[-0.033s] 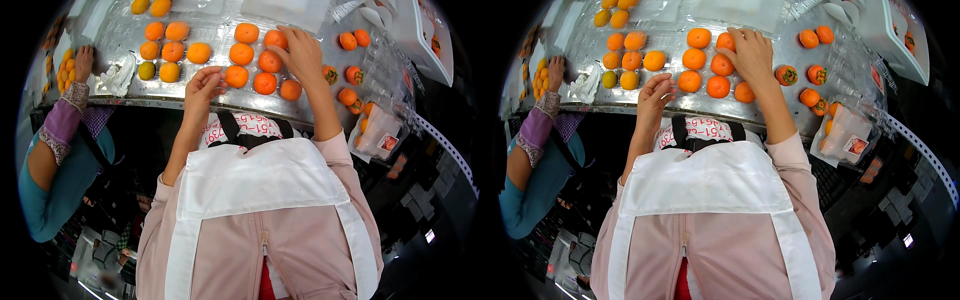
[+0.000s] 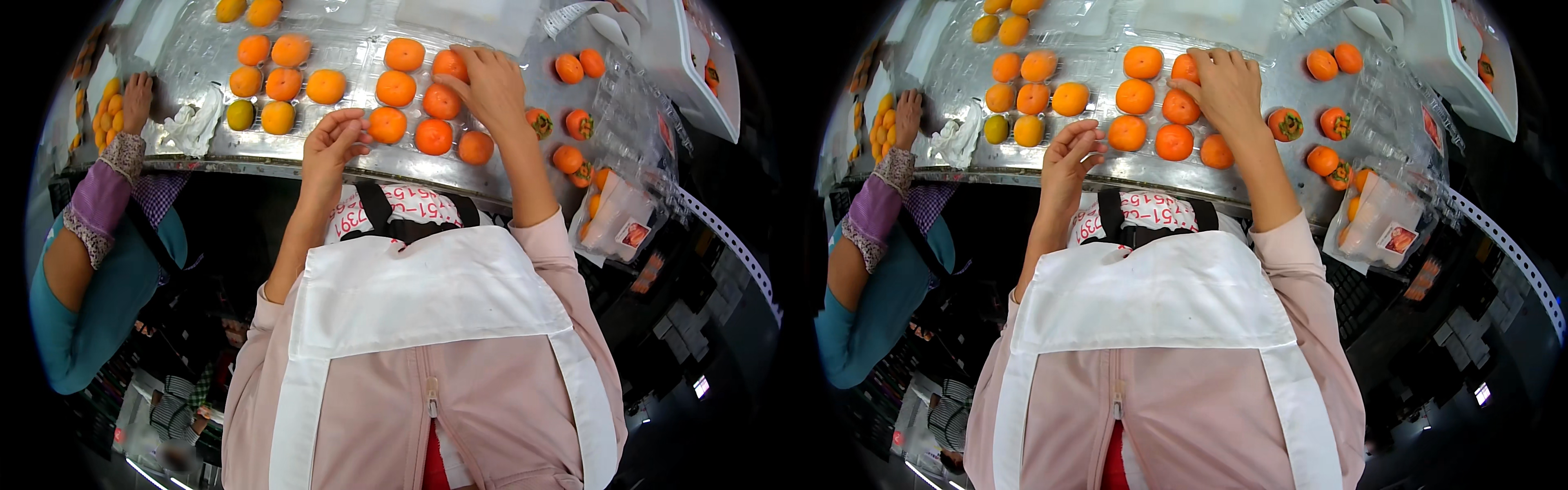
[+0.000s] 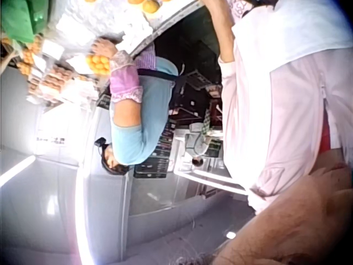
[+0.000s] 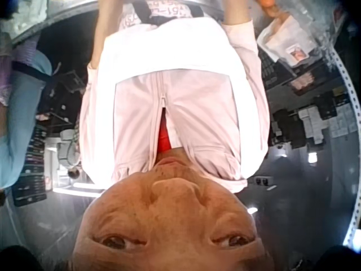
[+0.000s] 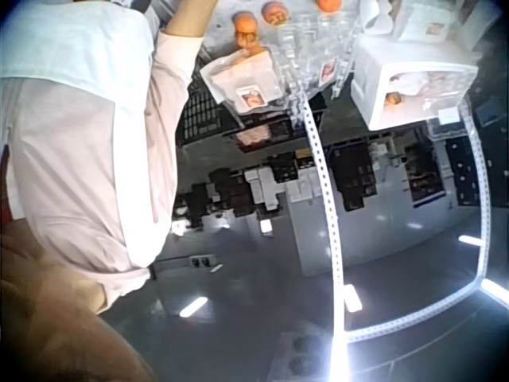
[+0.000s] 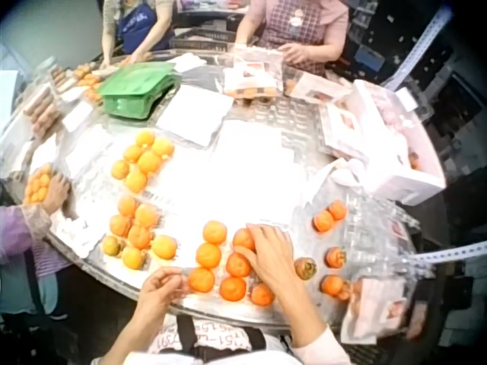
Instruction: The person picks persimmons from a table, rotates them to inspect the surface, and places them into clear plastic trays. They repeat this process with multiple fruits, arranging them in rows while coworkers also sort fruit nearby.
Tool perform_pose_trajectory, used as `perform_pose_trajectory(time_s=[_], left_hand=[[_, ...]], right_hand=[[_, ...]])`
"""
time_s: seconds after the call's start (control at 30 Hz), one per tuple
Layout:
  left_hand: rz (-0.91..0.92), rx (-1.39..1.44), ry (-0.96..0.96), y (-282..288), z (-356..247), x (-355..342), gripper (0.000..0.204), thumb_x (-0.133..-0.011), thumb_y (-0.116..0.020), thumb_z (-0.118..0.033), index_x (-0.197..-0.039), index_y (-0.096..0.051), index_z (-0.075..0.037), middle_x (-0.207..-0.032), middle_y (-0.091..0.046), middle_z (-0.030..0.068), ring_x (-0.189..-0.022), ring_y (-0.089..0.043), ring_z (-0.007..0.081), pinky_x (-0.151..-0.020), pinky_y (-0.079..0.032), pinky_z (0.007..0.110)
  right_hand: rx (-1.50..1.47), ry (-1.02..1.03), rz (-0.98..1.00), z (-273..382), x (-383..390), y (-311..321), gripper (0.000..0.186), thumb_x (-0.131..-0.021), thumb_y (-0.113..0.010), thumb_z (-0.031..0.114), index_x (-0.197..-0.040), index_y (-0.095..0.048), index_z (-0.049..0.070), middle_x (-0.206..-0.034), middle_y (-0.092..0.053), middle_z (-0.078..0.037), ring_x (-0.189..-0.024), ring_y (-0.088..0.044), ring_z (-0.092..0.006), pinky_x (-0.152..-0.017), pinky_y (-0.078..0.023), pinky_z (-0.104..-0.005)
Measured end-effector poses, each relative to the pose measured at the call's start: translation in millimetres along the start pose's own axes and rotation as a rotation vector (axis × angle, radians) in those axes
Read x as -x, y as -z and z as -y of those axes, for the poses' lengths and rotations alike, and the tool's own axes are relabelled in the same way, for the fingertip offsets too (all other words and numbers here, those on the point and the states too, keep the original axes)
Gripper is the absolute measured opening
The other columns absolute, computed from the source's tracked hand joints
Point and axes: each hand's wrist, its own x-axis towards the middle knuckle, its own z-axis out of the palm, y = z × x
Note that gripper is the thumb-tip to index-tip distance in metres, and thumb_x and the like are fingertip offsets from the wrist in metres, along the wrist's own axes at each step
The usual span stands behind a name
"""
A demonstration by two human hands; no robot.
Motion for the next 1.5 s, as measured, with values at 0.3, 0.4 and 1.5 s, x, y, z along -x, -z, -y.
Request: perform_pose_trajectory(time_s=[0.3, 0.4, 1.5], left_hand=[[0.076, -0.053, -0.034, -4.0, -2.4, -3.1, 0.025, -0.091, -0.057, -0.016, -0.113, -0.058, -0.006, -0.101, -0.064, 0.0035, -0.084, -0.06, 0.0093, -0.072, -0.048, 0.024], [0.257, -0.068, -0.031, -25.6, -15.2, -2.5, 0.035, -0.092, -0.056, -0.019, -0.123, -0.051, -0.005, -0.113, -0.061, 0.0078, -0.091, -0.061, 0.0125, -0.08, -0.05, 0.027], [0.429, 0.234, 0.183, -58.1, -13.0, 3.4, 0.055, -0.095, -0.043, -0.046, -0.121, -0.05, 0.002, -0.107, -0.062, 0.0142, -0.094, -0.064, 0.0189, -0.08, -0.054, 0.031]], right_hand=[[-0.283, -0.076, 0.08, -4.1, -8.8, 9.5, 0.042, -0.07, -0.075, 0.025, -0.105, -0.06, 0.008, -0.098, -0.061, -0.008, -0.093, -0.059, -0.0246, -0.08, -0.048, -0.0359], [-0.768, -0.168, 0.031, 12.2, 3.7, 30.0, 0.05, -0.069, -0.077, 0.015, -0.113, -0.056, 0.006, -0.105, -0.059, -0.007, -0.101, -0.058, -0.0217, -0.087, -0.047, -0.0343], [-0.825, -0.149, 0.109, 68.1, 41.1, 54.6, 0.066, -0.069, -0.077, 0.009, -0.125, -0.043, 0.003, -0.12, -0.051, -0.01, -0.105, -0.054, -0.0196, -0.084, -0.048, -0.0322]])
